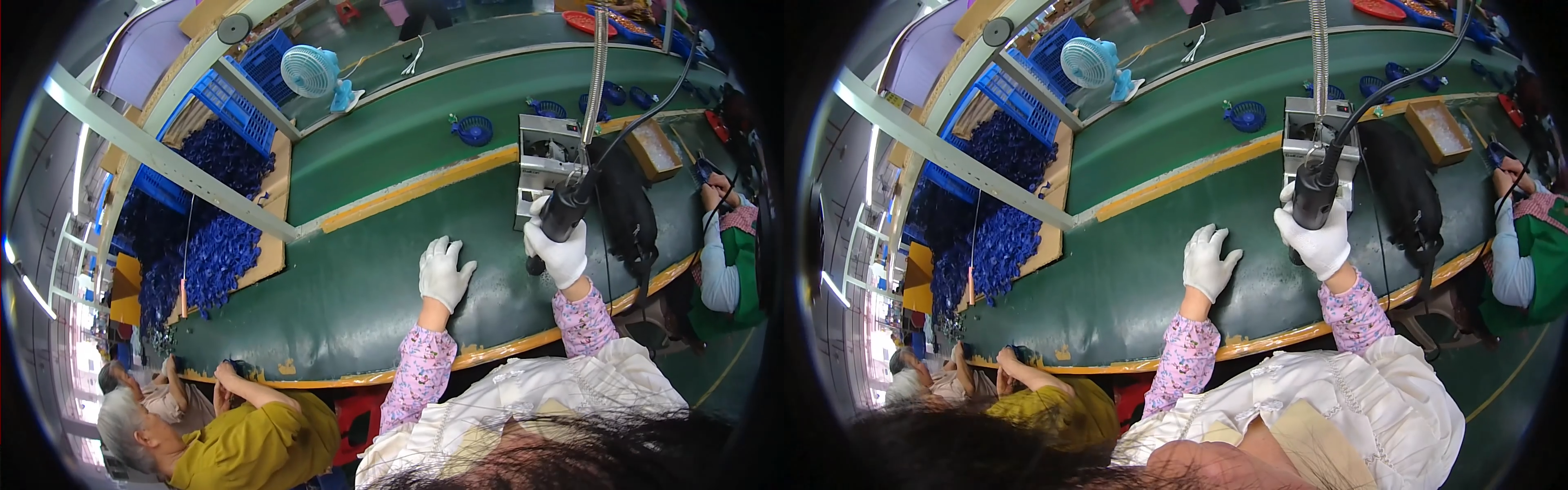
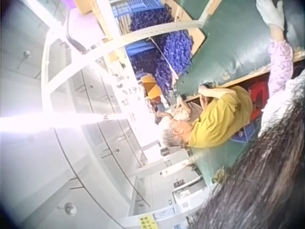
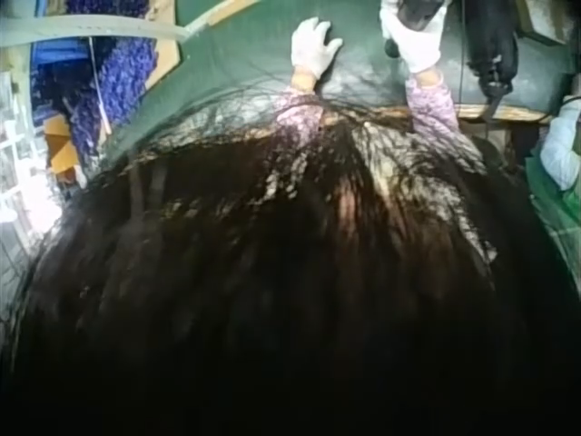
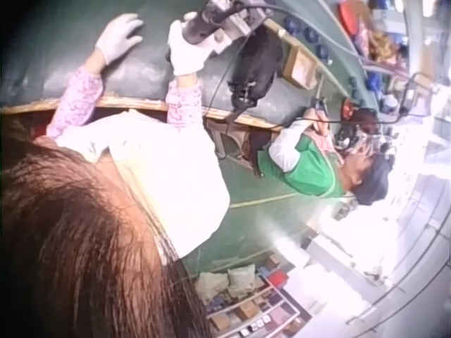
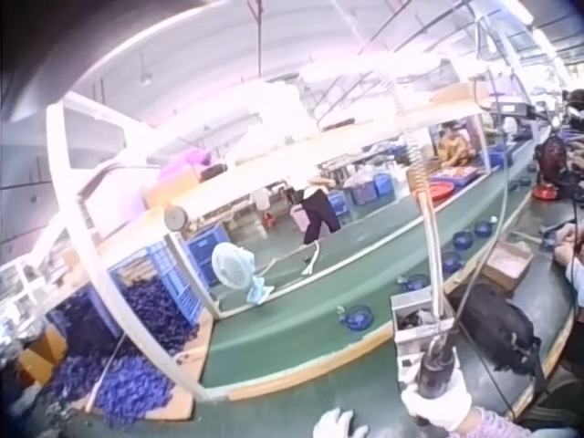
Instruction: The person assembles portable fans by placing circuit boards into fan grilles and driving screws into them with an electric screwdriver, then pushing the assembled parts along the workstation.
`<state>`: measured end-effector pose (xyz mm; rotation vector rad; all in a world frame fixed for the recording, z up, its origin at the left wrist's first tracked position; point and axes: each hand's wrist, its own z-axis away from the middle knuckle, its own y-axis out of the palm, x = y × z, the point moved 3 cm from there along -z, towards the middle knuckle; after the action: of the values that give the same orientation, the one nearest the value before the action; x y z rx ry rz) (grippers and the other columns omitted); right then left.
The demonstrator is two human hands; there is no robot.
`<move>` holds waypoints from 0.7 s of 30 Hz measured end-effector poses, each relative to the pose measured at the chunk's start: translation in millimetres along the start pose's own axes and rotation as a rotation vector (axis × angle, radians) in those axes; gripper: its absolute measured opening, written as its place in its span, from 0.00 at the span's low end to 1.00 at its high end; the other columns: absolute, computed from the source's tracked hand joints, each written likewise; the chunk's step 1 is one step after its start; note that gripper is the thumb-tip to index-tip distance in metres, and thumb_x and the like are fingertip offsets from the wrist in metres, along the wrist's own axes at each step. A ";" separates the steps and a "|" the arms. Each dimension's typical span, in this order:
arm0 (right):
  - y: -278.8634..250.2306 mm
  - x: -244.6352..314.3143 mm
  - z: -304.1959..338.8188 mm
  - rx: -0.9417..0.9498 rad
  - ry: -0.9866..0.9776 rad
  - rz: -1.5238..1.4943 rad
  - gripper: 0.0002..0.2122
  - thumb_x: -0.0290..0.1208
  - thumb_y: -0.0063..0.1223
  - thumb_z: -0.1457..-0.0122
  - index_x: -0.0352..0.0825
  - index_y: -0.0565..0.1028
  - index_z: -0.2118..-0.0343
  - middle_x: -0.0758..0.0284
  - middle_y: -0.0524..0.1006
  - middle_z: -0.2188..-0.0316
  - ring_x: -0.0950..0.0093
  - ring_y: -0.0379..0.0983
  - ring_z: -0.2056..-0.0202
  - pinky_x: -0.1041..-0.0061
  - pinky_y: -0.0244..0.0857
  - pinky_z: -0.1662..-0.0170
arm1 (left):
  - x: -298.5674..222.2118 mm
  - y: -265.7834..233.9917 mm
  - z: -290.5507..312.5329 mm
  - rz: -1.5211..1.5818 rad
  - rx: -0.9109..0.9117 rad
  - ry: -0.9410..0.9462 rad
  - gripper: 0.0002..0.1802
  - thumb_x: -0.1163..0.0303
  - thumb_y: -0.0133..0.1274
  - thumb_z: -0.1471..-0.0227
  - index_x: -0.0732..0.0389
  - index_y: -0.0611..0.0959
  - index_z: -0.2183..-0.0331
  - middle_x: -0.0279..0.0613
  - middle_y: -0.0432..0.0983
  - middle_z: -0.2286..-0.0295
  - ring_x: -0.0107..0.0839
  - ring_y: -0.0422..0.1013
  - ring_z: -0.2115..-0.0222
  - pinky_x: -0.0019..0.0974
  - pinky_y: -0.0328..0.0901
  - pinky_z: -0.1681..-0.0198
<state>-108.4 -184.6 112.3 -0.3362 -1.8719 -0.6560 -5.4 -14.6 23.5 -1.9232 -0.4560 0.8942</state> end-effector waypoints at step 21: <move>-0.2 -0.6 0.0 0.001 0.004 0.009 0.09 0.17 0.55 0.53 0.32 0.72 0.67 0.75 0.71 0.82 0.85 0.66 0.84 0.85 0.59 0.80 | -0.1 1.0 0.1 -0.011 0.013 -0.006 0.24 0.61 0.60 0.60 0.61 0.78 0.59 0.51 0.69 0.55 0.46 0.62 0.50 0.46 0.56 0.47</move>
<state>-108.3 -184.7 111.7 -0.3421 -1.8656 -0.6495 -5.5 -15.1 22.6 -1.9044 -0.4627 0.8946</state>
